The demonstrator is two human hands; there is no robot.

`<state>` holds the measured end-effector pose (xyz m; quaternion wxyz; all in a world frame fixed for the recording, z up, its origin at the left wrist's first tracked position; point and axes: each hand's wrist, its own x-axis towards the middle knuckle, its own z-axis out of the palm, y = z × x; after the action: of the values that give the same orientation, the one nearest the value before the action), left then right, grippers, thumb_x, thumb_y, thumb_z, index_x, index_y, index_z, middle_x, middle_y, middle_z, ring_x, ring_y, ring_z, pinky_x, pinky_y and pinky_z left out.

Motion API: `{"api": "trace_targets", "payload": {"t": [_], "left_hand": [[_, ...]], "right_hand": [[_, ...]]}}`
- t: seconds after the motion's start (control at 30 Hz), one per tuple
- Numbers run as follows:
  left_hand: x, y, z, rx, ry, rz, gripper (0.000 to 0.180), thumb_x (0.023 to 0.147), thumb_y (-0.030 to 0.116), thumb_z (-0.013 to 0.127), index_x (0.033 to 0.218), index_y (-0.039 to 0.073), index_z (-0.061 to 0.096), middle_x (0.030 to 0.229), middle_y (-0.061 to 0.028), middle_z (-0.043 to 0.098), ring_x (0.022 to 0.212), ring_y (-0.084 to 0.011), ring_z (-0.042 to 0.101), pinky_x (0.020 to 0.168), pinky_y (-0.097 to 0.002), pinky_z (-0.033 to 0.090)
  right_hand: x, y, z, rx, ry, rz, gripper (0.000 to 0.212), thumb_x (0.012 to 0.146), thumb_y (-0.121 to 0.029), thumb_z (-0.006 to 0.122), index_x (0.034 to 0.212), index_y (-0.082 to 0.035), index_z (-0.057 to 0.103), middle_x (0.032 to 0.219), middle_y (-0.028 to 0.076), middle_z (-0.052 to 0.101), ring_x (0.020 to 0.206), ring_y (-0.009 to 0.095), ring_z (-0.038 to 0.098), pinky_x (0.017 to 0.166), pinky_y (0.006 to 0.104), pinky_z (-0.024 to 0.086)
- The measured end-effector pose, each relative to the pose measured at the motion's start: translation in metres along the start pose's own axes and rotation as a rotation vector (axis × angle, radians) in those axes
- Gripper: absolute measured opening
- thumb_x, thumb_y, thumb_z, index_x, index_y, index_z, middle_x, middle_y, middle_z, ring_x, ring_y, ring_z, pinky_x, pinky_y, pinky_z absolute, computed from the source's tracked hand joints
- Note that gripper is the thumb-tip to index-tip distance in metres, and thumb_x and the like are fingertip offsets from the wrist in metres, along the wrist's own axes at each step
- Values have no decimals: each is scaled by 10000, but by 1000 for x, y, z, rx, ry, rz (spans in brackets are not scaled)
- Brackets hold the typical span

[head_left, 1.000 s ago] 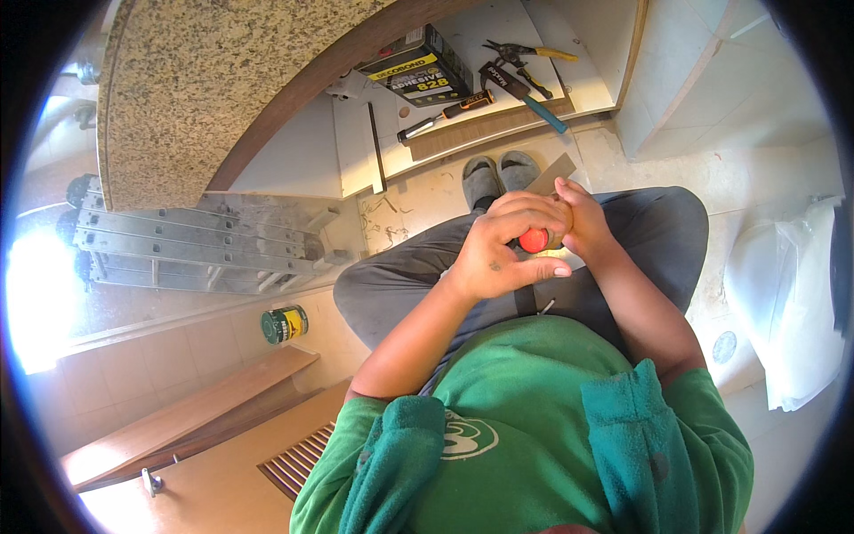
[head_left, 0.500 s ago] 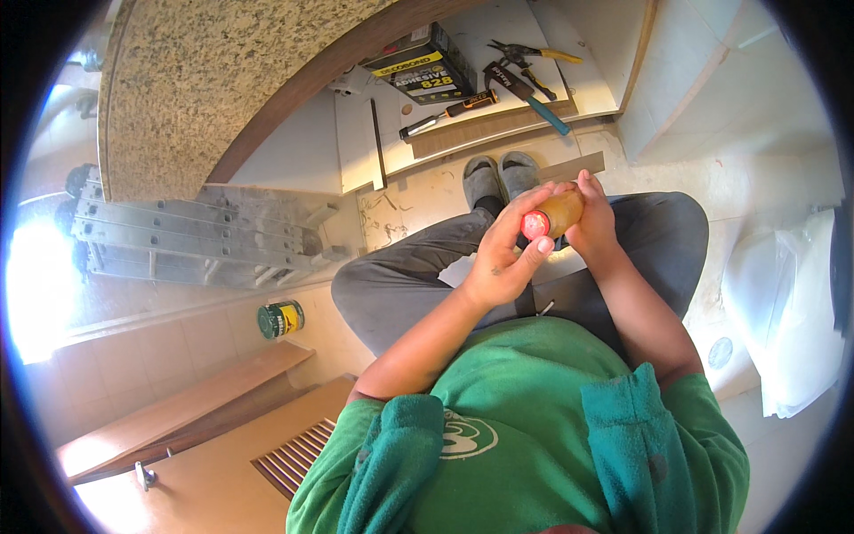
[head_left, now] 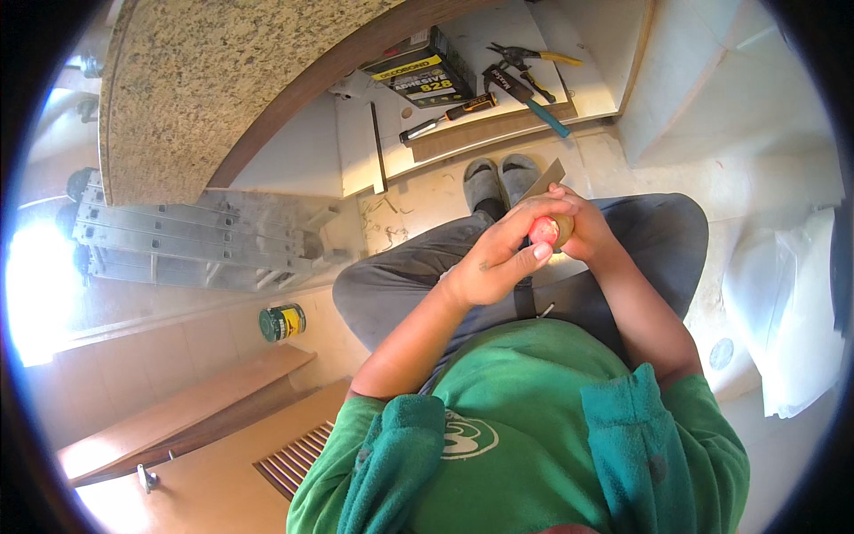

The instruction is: The person sits on the floor under a countertop and applies adhesive from a small bottle onto a thin wooden strip. They then place the strip against the underside of the countertop and hold it in place while the adhesive sets.

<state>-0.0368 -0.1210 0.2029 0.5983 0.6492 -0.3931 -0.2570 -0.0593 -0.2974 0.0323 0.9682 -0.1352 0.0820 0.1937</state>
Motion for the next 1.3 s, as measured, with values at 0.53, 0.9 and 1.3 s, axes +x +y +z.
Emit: {"api": "trace_targets", "payload": {"t": [0.53, 0.9, 1.3], "left_hand": [[-6, -16, 29, -130, 226, 89, 198, 1057, 176, 541, 1178, 21, 520, 1142, -120, 551, 1139, -243, 527, 1044, -382, 396], [-8, -23, 30, -302, 330, 76, 127, 1065, 124, 545, 988, 25, 566, 981, -95, 617, 914, -172, 548, 842, -333, 445], [1, -13, 3, -350, 336, 43, 873, 1065, 672, 141, 723, 17, 605, 756, -151, 620, 874, -337, 604, 865, -441, 467]], "right_hand": [[6, 16, -23, -766, -50, -244, 274, 1049, -292, 606, 1253, -113, 566, 1144, 65, 624, 1066, 202, 658, 903, 359, 559], [-6, 9, 18, -230, 118, -105, 245, 1115, -330, 480, 1183, -100, 532, 1041, 50, 592, 1012, 174, 635, 878, 333, 537], [1, 9, 15, -259, 191, -30, 204, 1075, -340, 567, 1125, -143, 585, 998, 38, 631, 866, 135, 621, 724, 310, 510]]}}
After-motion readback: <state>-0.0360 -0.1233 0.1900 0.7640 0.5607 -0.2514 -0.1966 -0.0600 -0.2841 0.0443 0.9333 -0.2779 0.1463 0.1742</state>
